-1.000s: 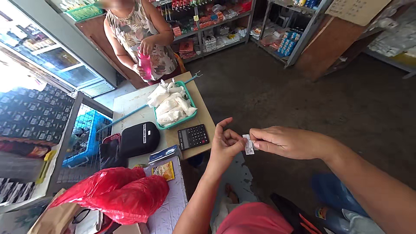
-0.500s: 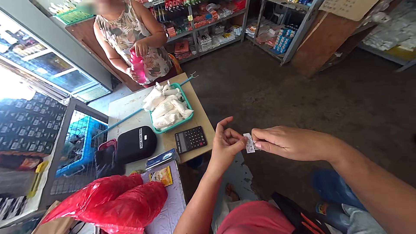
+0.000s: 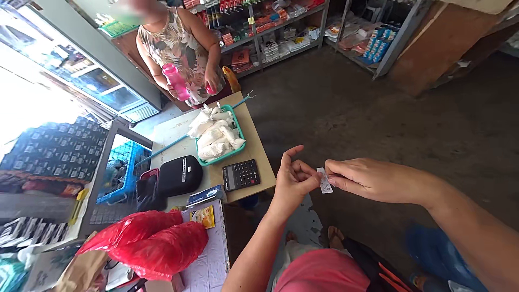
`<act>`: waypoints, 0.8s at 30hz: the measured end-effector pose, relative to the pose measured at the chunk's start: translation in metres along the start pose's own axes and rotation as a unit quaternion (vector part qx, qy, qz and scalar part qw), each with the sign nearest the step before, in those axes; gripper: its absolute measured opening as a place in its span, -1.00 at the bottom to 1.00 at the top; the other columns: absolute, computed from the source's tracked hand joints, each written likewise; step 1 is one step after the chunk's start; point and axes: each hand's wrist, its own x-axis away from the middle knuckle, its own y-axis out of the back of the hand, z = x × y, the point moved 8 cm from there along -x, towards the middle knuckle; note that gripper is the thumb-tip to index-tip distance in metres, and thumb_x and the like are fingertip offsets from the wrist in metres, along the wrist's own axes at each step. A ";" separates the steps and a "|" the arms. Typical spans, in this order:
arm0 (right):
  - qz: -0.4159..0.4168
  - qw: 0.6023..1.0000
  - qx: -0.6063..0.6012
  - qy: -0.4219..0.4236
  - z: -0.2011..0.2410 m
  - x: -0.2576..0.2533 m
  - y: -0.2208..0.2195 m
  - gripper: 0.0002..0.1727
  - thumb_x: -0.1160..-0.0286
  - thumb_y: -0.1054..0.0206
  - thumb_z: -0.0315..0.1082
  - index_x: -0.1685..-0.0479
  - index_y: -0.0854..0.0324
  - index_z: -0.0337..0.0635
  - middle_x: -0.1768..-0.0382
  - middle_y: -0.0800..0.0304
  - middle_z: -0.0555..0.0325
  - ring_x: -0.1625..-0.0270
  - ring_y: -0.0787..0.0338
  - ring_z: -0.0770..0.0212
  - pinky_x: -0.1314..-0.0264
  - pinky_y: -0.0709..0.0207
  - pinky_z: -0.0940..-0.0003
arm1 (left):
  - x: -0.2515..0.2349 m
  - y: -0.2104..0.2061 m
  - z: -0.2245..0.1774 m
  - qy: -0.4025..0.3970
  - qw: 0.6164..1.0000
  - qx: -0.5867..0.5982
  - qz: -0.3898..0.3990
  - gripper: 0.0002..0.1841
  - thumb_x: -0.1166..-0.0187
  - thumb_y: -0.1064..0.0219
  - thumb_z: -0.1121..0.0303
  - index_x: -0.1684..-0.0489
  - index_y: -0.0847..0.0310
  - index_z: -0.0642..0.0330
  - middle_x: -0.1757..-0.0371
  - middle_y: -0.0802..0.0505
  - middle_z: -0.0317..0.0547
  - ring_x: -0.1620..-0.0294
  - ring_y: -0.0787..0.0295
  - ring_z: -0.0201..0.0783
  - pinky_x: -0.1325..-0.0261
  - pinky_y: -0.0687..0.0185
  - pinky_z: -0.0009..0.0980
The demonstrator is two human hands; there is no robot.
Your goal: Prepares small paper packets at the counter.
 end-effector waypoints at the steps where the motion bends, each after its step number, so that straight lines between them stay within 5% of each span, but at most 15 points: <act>1: 0.000 1.000 0.001 -0.001 -0.005 0.002 0.003 -0.64 -0.88 0.07 0.01 0.11 -0.45 -0.04 0.46 -0.46 0.27 0.43 -0.55 0.33 0.37 -0.46 0.35 | -0.004 -0.005 0.000 -0.001 1.000 -0.001 -0.001 -0.13 -0.40 -0.50 0.61 -0.72 0.01 0.38 0.30 -0.80 0.01 0.35 -0.85 -0.20 0.10 -0.89 -0.26; 12: -0.002 1.000 0.007 -0.020 -0.058 0.032 0.033 -0.62 -0.84 0.01 0.06 0.11 -0.48 -0.03 0.45 -0.50 0.27 0.40 -0.58 0.33 0.32 -0.49 0.33 | -0.039 -0.055 0.009 -0.036 0.999 -0.015 -0.006 -0.10 -0.42 -0.48 0.62 -0.75 0.09 0.39 0.28 -0.80 0.01 0.34 -0.84 -0.23 0.13 -0.86 -0.32; 18: -0.091 0.996 -0.005 -0.009 -0.085 0.047 0.039 -0.63 -0.70 -0.14 0.07 0.20 -0.59 -0.03 0.53 -0.55 0.29 0.47 -0.61 0.34 0.42 -0.52 0.34 | -0.044 -0.079 0.010 -0.063 0.997 -0.040 -0.012 0.15 -0.31 -0.59 0.63 -0.86 0.35 0.30 -0.04 -0.77 0.20 0.24 -0.91 -0.08 0.12 -0.94 -0.20; 24: -0.188 0.978 -0.059 -0.062 -0.112 0.064 0.026 -0.57 -0.41 -0.35 0.18 0.16 -0.69 0.00 0.47 -0.64 0.34 0.46 -0.63 0.47 0.41 -0.55 0.50 | -0.041 -0.088 0.030 -0.035 0.998 -0.057 -0.010 0.17 -0.35 -0.55 0.66 -0.89 0.42 0.30 0.14 -0.82 0.06 0.26 -0.88 -0.20 0.08 -0.90 -0.28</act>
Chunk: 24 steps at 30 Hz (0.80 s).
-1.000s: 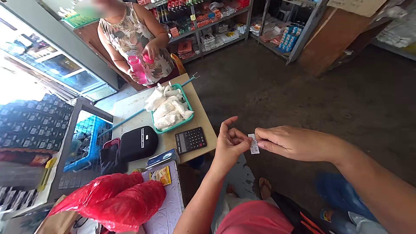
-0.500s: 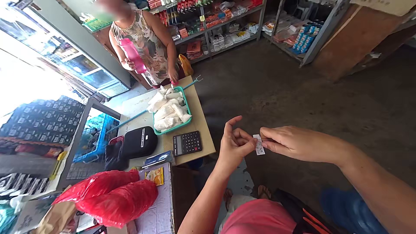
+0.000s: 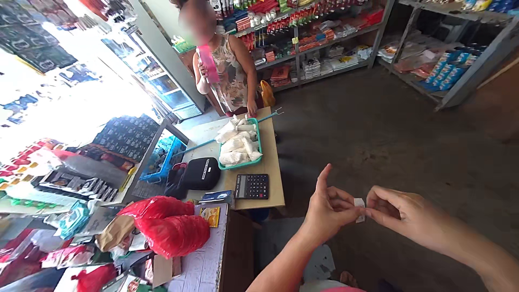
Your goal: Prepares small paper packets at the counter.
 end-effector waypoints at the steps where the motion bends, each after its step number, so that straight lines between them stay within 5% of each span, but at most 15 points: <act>1: -0.020 0.999 -0.031 -0.008 -0.006 0.004 -0.002 -0.55 -0.38 -0.39 0.17 0.09 -0.70 -0.02 0.37 -0.69 0.32 0.40 -0.67 0.48 0.37 -0.59 0.53 | 0.002 -0.002 0.003 0.002 1.000 0.001 -0.003 0.15 -0.36 -0.53 0.66 -0.89 0.41 0.29 0.14 -0.82 0.06 0.26 -0.88 -0.20 0.07 -0.89 -0.28; 5: -0.037 0.962 -0.269 -0.040 -0.029 0.024 -0.026 -0.54 -0.42 -0.47 0.02 -0.17 -0.73 -0.07 0.00 -0.87 0.28 0.07 -0.86 0.41 0.07 -0.78 0.49 | 0.009 -0.008 0.013 0.004 1.000 0.007 -0.026 0.12 -0.38 -0.52 0.67 -0.89 0.37 0.28 0.14 -0.82 0.07 0.26 -0.88 -0.19 0.06 -0.90 -0.27; 12: -0.088 0.862 -0.480 -0.139 -0.050 0.056 -0.049 -0.87 -0.40 -0.46 -0.47 0.12 -0.78 -0.19 0.23 -0.91 0.25 0.16 -0.88 0.36 -0.04 -0.79 0.45 | 0.017 -0.027 0.037 0.038 0.998 -0.005 -0.041 0.09 -0.39 -0.51 0.65 -0.89 0.33 0.28 0.15 -0.82 0.03 0.26 -0.88 -0.22 0.06 -0.88 -0.30; 21: -0.128 0.899 -0.409 -0.088 -0.073 0.066 -0.037 -0.86 -0.35 -0.51 -0.32 0.19 -0.77 -0.12 0.28 -0.86 0.31 0.24 -0.82 0.44 0.13 -0.73 0.57 | 0.017 -0.046 0.054 0.027 0.996 -0.012 -0.084 0.05 -0.39 -0.51 0.64 -0.86 0.26 0.35 0.18 -0.84 0.03 0.22 -0.87 -0.24 0.01 -0.86 -0.31; 24: -0.124 0.922 -0.362 -0.055 -0.073 0.054 -0.027 -0.87 -0.40 -0.47 -0.36 0.17 -0.75 -0.20 0.18 -0.80 0.24 0.10 -0.79 0.43 -0.04 -0.72 0.50 | 0.006 -0.046 0.052 0.010 0.996 -0.029 -0.086 0.01 -0.41 -0.50 0.61 -0.85 0.22 0.36 0.16 -0.83 0.01 0.21 -0.85 -0.27 0.01 -0.83 -0.33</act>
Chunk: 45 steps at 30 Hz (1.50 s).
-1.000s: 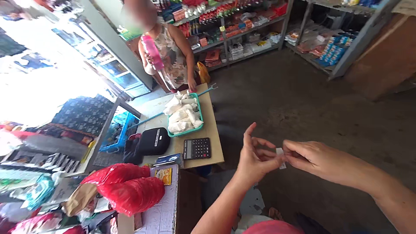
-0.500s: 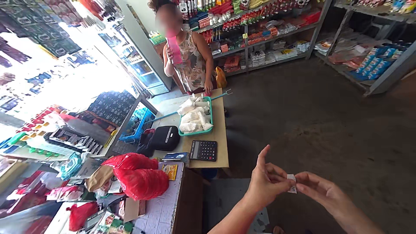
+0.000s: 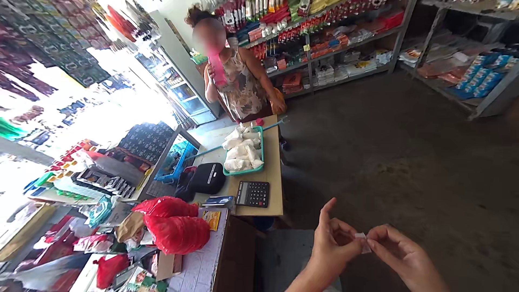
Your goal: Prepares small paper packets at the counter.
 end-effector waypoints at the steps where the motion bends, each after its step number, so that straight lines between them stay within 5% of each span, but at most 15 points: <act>1: 0.001 1.000 0.022 0.015 0.002 -0.005 0.002 -0.87 -0.42 -0.47 -0.36 0.18 -0.75 -0.22 0.17 -0.80 0.20 0.06 -0.79 0.41 -0.09 -0.71 0.48 | -0.005 0.000 0.003 -0.004 1.000 -0.004 0.003 0.01 -0.41 -0.51 0.60 -0.85 0.21 0.35 0.13 -0.82 0.02 0.20 -0.85 -0.26 0.01 -0.84 -0.32; 4: -0.014 0.996 0.077 0.050 0.001 -0.022 0.008 -0.84 -0.42 -0.48 -0.29 0.19 -0.77 -0.21 0.16 -0.81 0.18 0.01 -0.79 0.41 -0.14 -0.70 0.48 | -0.023 0.001 0.015 -0.004 1.000 -0.012 0.026 -0.02 -0.42 -0.53 0.57 -0.82 0.15 0.41 0.01 -0.81 0.10 0.13 -0.87 -0.19 -0.05 -0.86 -0.26; 6: -0.028 0.990 0.114 0.073 -0.002 -0.038 0.011 -0.81 -0.41 -0.46 -0.22 0.22 -0.78 -0.15 0.17 -0.82 0.21 0.01 -0.79 0.45 -0.15 -0.69 0.53 | -0.039 0.004 0.023 0.013 0.999 -0.027 0.040 -0.22 -0.46 -0.51 0.53 -0.69 -0.14 0.45 0.00 -0.83 0.08 0.12 -0.87 -0.22 -0.07 -0.85 -0.28; 9: -0.038 0.987 0.144 0.067 -0.009 -0.067 0.017 -0.80 -0.40 -0.46 -0.22 0.23 -0.77 -0.18 0.16 -0.82 0.17 -0.01 -0.77 0.43 -0.17 -0.66 0.50 | -0.073 0.013 0.038 0.030 0.997 -0.049 0.055 -0.65 -0.52 -0.49 0.46 -0.20 -0.63 0.44 0.02 -0.83 0.02 0.09 -0.85 -0.28 -0.09 -0.82 -0.33; 11: -0.050 0.985 0.155 0.057 -0.014 -0.089 0.024 -0.81 -0.40 -0.47 -0.25 0.22 -0.78 -0.18 0.16 -0.82 0.15 0.00 -0.79 0.40 -0.16 -0.68 0.49 | -0.101 0.020 0.048 0.026 0.996 -0.054 0.064 -0.78 -0.53 -0.49 0.42 0.04 -0.74 0.41 0.03 -0.81 0.00 0.07 -0.82 -0.29 -0.10 -0.82 -0.36; 15: -0.100 0.980 0.161 0.062 -0.018 -0.143 0.037 -0.78 -0.44 -0.45 -0.14 0.17 -0.79 -0.08 0.14 -0.83 0.28 0.01 -0.80 0.46 -0.13 -0.72 0.52 | -0.165 0.028 0.050 0.011 0.997 -0.034 0.075 -0.81 -0.54 -0.48 0.42 0.10 -0.74 0.40 0.09 -0.81 -0.02 0.14 -0.82 -0.32 -0.03 -0.82 -0.38; 19: -0.124 0.985 0.107 0.053 -0.007 -0.200 0.040 -0.48 -0.58 -0.41 -0.05 -0.35 -0.63 -0.23 -0.23 -0.80 0.09 -0.06 -0.85 0.31 -0.13 -0.80 0.35 | -0.228 0.048 0.029 -0.012 0.998 -0.026 0.063 -0.83 -0.54 -0.45 0.46 0.11 -0.70 0.42 0.16 -0.85 -0.01 0.19 -0.84 -0.30 0.03 -0.84 -0.35; 21: -0.140 0.986 0.076 0.039 -0.003 -0.226 0.044 -0.45 -0.62 -0.38 -0.05 -0.42 -0.58 -0.26 -0.29 -0.77 0.05 -0.07 -0.84 0.29 -0.13 -0.78 0.35 | -0.258 0.059 0.021 -0.019 0.998 -0.003 0.068 -0.85 -0.54 -0.43 0.50 0.11 -0.68 0.44 0.18 -0.86 -0.01 0.18 -0.85 -0.29 0.02 -0.84 -0.34; 31: -0.118 0.988 0.018 -0.095 -0.022 -0.323 0.027 -0.61 -0.69 -0.28 -0.06 -0.22 -0.77 -0.13 -0.21 -0.81 0.13 -0.22 -0.80 0.23 -0.31 -0.69 0.36 | -0.335 0.114 0.026 0.048 0.994 0.095 0.029 -0.90 -0.56 -0.40 0.48 0.22 -0.68 0.38 0.28 -0.86 -0.05 0.22 -0.83 -0.29 -0.02 -0.80 -0.33; 39: -0.056 0.949 -0.188 -0.247 -0.058 -0.396 0.005 -0.54 -0.87 -0.04 -0.10 -0.13 -0.77 -0.24 -0.09 -0.89 0.11 -0.19 -0.82 0.25 -0.35 -0.64 0.33 | -0.387 0.140 0.030 0.051 0.994 0.097 -0.008 -0.91 -0.53 -0.42 0.52 0.19 -0.70 0.41 0.23 -0.87 -0.01 0.16 -0.85 -0.26 -0.08 -0.80 -0.29; 45: -0.050 0.947 -0.220 -0.231 -0.072 -0.472 0.030 -0.81 -0.70 -0.29 -0.35 0.02 -0.76 -0.27 0.02 -0.90 0.08 -0.09 -0.85 0.27 -0.28 -0.69 0.38 | -0.448 0.143 0.038 0.031 0.995 0.090 -0.028 -0.93 -0.52 -0.44 0.52 0.22 -0.73 0.37 0.25 -0.88 -0.05 0.18 -0.84 -0.30 -0.07 -0.79 -0.32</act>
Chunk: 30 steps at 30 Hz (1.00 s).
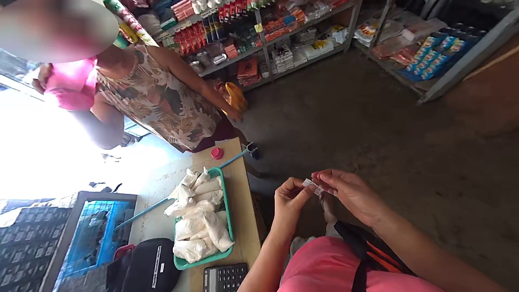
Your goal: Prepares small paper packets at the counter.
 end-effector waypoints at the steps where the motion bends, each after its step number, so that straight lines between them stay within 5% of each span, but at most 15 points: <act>1: 0.006 1.000 0.011 0.018 0.009 -0.014 0.004 -0.83 -0.65 -0.34 -0.35 0.03 -0.76 -0.27 0.04 -0.90 0.09 -0.06 -0.85 0.28 -0.27 -0.69 0.40 | -0.013 -0.002 0.000 -0.004 1.000 -0.003 -0.004 -0.93 -0.51 -0.45 0.52 0.22 -0.74 0.36 0.26 -0.88 -0.06 0.19 -0.84 -0.31 -0.05 -0.79 -0.33; 3: 0.023 0.998 0.045 0.046 0.029 -0.044 0.012 -0.77 -0.66 -0.34 -0.28 -0.04 -0.74 -0.25 0.00 -0.88 0.10 -0.08 -0.84 0.27 -0.27 -0.68 0.39 | -0.041 -0.009 0.001 -0.004 1.000 -0.004 -0.013 -0.94 -0.50 -0.46 0.52 0.24 -0.75 0.35 0.27 -0.88 -0.07 0.20 -0.83 -0.31 -0.04 -0.78 -0.34; 6: 0.055 0.993 0.104 0.027 0.050 -0.085 0.026 -0.58 -0.84 -0.07 -0.10 -0.22 -0.71 -0.22 -0.16 -0.85 0.13 -0.20 -0.81 0.26 -0.32 -0.65 0.34 | -0.081 -0.022 0.001 0.016 0.999 -0.013 -0.027 -0.94 -0.48 -0.47 0.51 0.26 -0.76 0.33 0.28 -0.89 -0.09 0.21 -0.83 -0.33 -0.03 -0.77 -0.36; 9: 0.094 0.989 0.115 -0.011 0.066 -0.119 0.045 -0.39 -0.90 0.11 0.03 -0.08 -0.81 -0.20 -0.02 -0.91 0.17 -0.13 -0.82 0.30 -0.29 -0.63 0.33 | -0.127 -0.035 0.008 0.019 0.999 -0.033 -0.019 -0.95 -0.48 -0.48 0.52 0.26 -0.76 0.32 0.28 -0.88 -0.13 0.22 -0.81 -0.37 -0.01 -0.75 -0.40; 21: 0.127 0.989 0.066 0.023 0.125 -0.273 0.076 -0.80 -0.59 -0.30 -0.33 0.12 -0.81 -0.21 0.04 -0.92 0.11 -0.08 -0.84 0.29 -0.26 -0.67 0.41 | -0.272 -0.026 0.021 0.013 0.995 -0.061 -0.078 -0.93 -0.45 -0.52 0.48 0.29 -0.78 0.30 0.24 -0.84 -0.15 0.24 -0.77 -0.40 0.07 -0.75 -0.44; 27: 0.072 0.959 0.191 0.195 0.165 -0.367 0.068 -0.88 -0.42 -0.47 -0.36 0.17 -0.87 -0.16 0.07 -0.89 0.18 -0.06 -0.85 0.29 -0.17 -0.77 0.37 | -0.367 0.015 0.035 0.025 0.994 -0.042 -0.102 -0.92 -0.46 -0.52 0.46 0.27 -0.79 0.28 0.26 -0.86 -0.18 0.23 -0.78 -0.42 0.05 -0.75 -0.45; 30: 0.021 0.932 0.264 0.247 0.194 -0.414 0.062 -0.88 -0.43 -0.47 -0.40 0.17 -0.88 -0.19 0.09 -0.90 0.21 -0.08 -0.83 0.37 -0.24 -0.72 0.41 | -0.431 0.035 0.041 0.020 0.994 -0.069 -0.083 -0.81 -0.47 -0.52 0.43 0.07 -0.78 0.32 0.08 -0.85 -0.10 0.13 -0.80 -0.35 -0.03 -0.77 -0.38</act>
